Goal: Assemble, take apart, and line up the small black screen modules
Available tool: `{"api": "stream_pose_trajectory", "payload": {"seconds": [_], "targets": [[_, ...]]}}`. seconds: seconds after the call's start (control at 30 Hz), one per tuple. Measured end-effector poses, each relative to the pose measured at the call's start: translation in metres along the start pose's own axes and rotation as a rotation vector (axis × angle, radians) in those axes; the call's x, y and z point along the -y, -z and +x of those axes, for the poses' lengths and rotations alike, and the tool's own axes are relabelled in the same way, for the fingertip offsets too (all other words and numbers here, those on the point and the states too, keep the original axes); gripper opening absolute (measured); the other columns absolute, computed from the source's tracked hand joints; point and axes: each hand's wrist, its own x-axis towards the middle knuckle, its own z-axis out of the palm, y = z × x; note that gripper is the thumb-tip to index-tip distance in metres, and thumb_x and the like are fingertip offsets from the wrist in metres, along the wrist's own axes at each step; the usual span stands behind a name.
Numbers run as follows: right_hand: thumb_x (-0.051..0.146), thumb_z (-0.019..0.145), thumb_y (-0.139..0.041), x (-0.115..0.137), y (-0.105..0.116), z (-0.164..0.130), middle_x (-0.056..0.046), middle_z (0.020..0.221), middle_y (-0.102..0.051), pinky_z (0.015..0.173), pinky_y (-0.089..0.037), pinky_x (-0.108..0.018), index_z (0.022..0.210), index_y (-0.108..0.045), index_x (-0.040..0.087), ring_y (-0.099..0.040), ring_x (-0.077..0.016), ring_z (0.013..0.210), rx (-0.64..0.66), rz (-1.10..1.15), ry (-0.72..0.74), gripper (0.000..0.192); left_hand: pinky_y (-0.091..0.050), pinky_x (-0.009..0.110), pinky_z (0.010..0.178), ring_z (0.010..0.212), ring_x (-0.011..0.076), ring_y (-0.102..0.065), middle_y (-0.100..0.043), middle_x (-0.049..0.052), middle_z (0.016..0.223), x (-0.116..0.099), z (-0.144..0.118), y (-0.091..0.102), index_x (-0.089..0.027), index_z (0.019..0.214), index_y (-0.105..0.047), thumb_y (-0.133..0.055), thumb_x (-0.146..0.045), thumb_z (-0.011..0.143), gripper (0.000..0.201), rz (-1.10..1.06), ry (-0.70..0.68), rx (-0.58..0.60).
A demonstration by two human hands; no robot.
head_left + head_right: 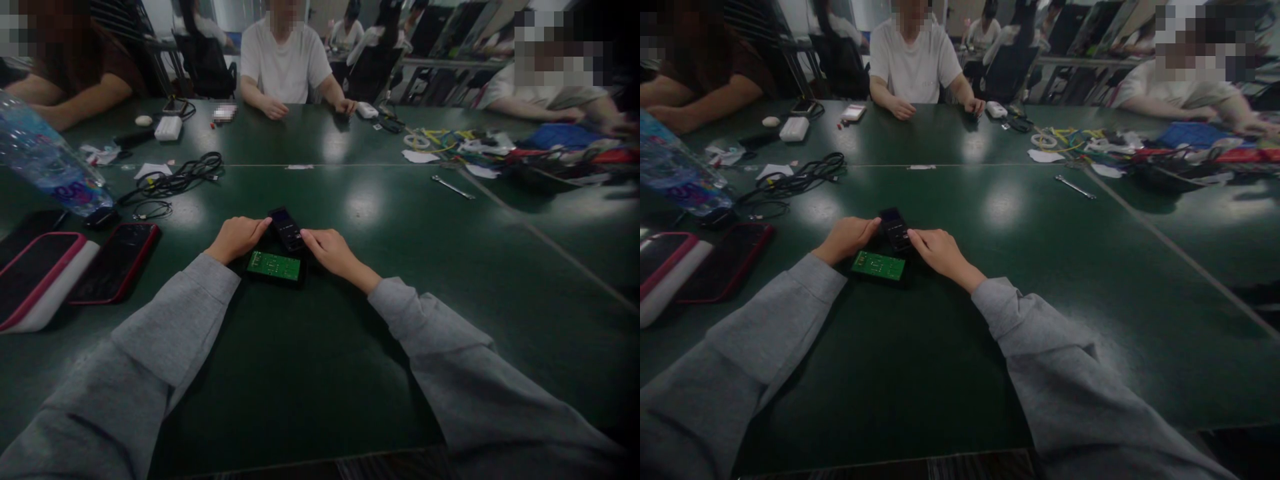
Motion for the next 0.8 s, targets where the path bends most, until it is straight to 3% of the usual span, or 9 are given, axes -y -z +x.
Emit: {"api": "stream_pose_trajectory", "payload": {"seconds": [0.8], "targets": [[0.059,0.106,-0.027,0.0001,-0.0004,0.0000,-0.004,0.081,-0.069,0.063,-0.032,-0.027,0.093,-0.073,0.019,-0.057,-0.0149,0.067,0.001,0.001,-0.012,0.062,-0.041,0.030,0.059,0.072,0.0228,-0.070,-0.076,0.015,0.085,-0.0020,-0.0010,0.0035,-0.018,0.096,-0.077,0.002,-0.064,0.101,0.092,0.005,-0.003,0.016]]}}
